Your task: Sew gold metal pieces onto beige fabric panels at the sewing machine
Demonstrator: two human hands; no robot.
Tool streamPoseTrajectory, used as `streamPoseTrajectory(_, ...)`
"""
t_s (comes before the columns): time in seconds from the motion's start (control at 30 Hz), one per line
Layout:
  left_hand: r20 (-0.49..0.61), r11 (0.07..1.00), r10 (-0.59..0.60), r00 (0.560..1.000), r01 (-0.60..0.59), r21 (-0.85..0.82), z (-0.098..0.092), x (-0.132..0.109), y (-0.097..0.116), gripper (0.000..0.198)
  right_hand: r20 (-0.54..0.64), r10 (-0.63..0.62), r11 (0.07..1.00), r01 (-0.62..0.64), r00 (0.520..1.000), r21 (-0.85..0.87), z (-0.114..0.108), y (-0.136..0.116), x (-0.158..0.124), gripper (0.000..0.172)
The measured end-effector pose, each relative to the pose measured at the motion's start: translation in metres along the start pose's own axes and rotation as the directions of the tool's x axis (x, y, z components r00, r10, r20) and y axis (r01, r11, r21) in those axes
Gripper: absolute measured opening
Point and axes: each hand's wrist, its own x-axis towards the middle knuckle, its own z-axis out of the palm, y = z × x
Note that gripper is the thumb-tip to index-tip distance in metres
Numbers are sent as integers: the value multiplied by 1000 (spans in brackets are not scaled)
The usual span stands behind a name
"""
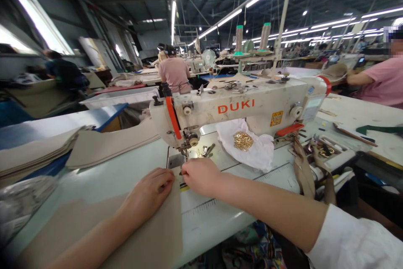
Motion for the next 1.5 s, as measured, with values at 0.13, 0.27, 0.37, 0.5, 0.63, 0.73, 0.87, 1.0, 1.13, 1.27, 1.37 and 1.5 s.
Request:
streamPoseTrajectory(0.13,-19,999,3,1000,-4,-46,3,-2,-4,18,88,-465,817,465,881,-340,-1,12,-39,14)
streamPoseTrajectory(0.27,-30,997,-1,1000,-1,-78,5,-2,-6,16,152,-631,612,609,760,-505,-4,15,-54,19)
streamPoseTrajectory(0.37,-29,998,0,1000,-2,-70,6,-1,-7,16,136,-663,589,625,736,-512,-1,12,-47,17)
streamPoseTrajectory(0.5,-26,999,6,1000,-8,-54,8,-3,-8,16,-14,-682,642,589,731,-491,12,10,-33,17)
streamPoseTrajectory(0.63,-35,999,26,999,-27,-39,9,-6,-8,15,-31,-681,657,591,732,-469,21,10,-26,11)
streamPoseTrajectory(0.73,-51,998,50,997,-52,-26,10,-8,-8,16,31,-701,625,635,712,-455,23,12,-26,13)
streamPoseTrajectory(0.87,-82,997,78,994,-79,-17,10,-8,-7,18,5,-706,636,636,708,-437,25,15,-26,17)
streamPoseTrajectory(1.0,-104,995,98,990,-98,3,11,-8,-5,24,-26,-700,657,629,714,-416,28,16,-24,17)
streamPoseTrajectory(1.13,-95,996,90,991,-88,16,12,-6,-5,27,-21,-689,668,625,724,-403,29,15,-23,17)
streamPoseTrajectory(1.27,-69,996,85,994,-83,26,13,-5,-5,27,-14,-678,681,621,735,-387,27,15,-25,17)
streamPoseTrajectory(1.37,-76,995,92,993,-90,30,12,-5,-4,27,-8,-678,682,625,735,-381,27,15,-26,16)
streamPoseTrajectory(1.5,-75,996,93,993,-91,24,13,-4,-4,24,-13,-678,683,624,735,-381,27,15,-26,15)
